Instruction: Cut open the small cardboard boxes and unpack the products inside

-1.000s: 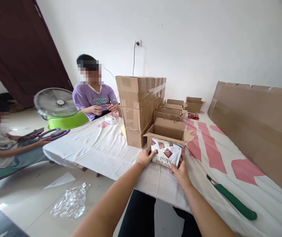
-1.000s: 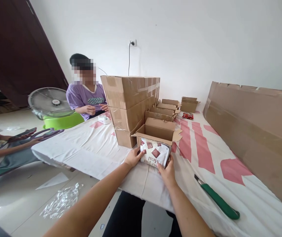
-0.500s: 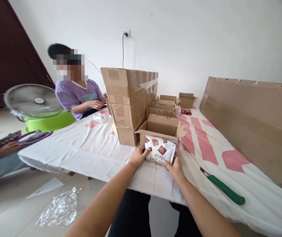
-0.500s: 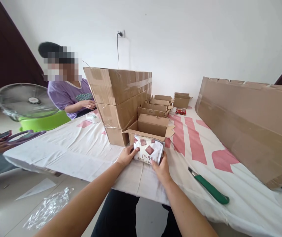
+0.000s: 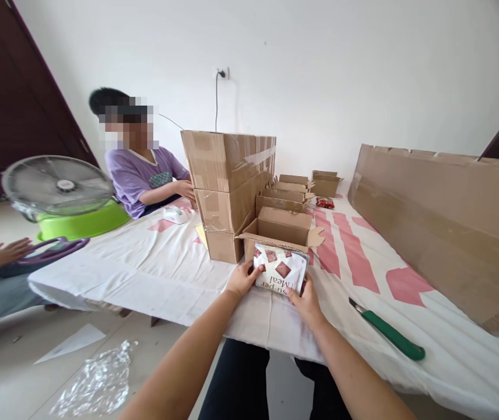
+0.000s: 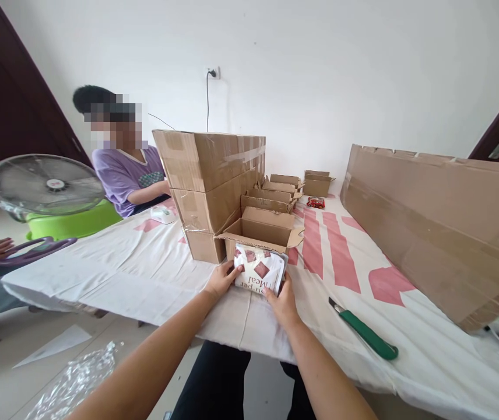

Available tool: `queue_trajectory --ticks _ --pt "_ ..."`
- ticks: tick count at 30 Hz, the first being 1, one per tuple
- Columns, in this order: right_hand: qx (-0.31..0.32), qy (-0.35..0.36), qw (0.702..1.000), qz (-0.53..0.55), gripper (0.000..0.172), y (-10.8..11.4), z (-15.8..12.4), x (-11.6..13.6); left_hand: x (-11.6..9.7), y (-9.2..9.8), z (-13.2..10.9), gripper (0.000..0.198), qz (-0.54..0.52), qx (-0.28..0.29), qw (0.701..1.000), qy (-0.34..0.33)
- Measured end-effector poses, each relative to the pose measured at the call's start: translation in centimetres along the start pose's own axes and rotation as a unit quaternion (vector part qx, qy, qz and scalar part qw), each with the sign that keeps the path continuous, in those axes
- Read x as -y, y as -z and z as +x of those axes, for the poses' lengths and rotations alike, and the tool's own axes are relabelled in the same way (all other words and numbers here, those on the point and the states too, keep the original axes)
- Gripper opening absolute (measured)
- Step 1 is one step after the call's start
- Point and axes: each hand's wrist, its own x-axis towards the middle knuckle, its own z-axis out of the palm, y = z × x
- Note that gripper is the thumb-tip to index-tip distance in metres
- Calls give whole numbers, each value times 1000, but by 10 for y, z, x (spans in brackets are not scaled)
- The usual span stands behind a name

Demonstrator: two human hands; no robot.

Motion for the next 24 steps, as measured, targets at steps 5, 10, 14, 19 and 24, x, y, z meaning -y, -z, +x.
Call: queue_trajectory --ticks 5,10,14,19,24 --pt "0 4 1000 -1 80 1 -1 0 -1 0 -1 43 -9 0 1000 7" --pt "0 6 1000 -4 77 1 -1 4 -2 0 0 45 -28 2 1000 9" --pt "2 5 1000 -13 76 0 -2 4 0 0 0 44 -51 6 999 6" --pt "2 5 1000 -24 74 -2 -1 1 4 -1 0 42 -74 5 997 11" --pt "-14 13 999 -33 72 -6 -2 2 3 2 -2 42 -81 4 997 8"
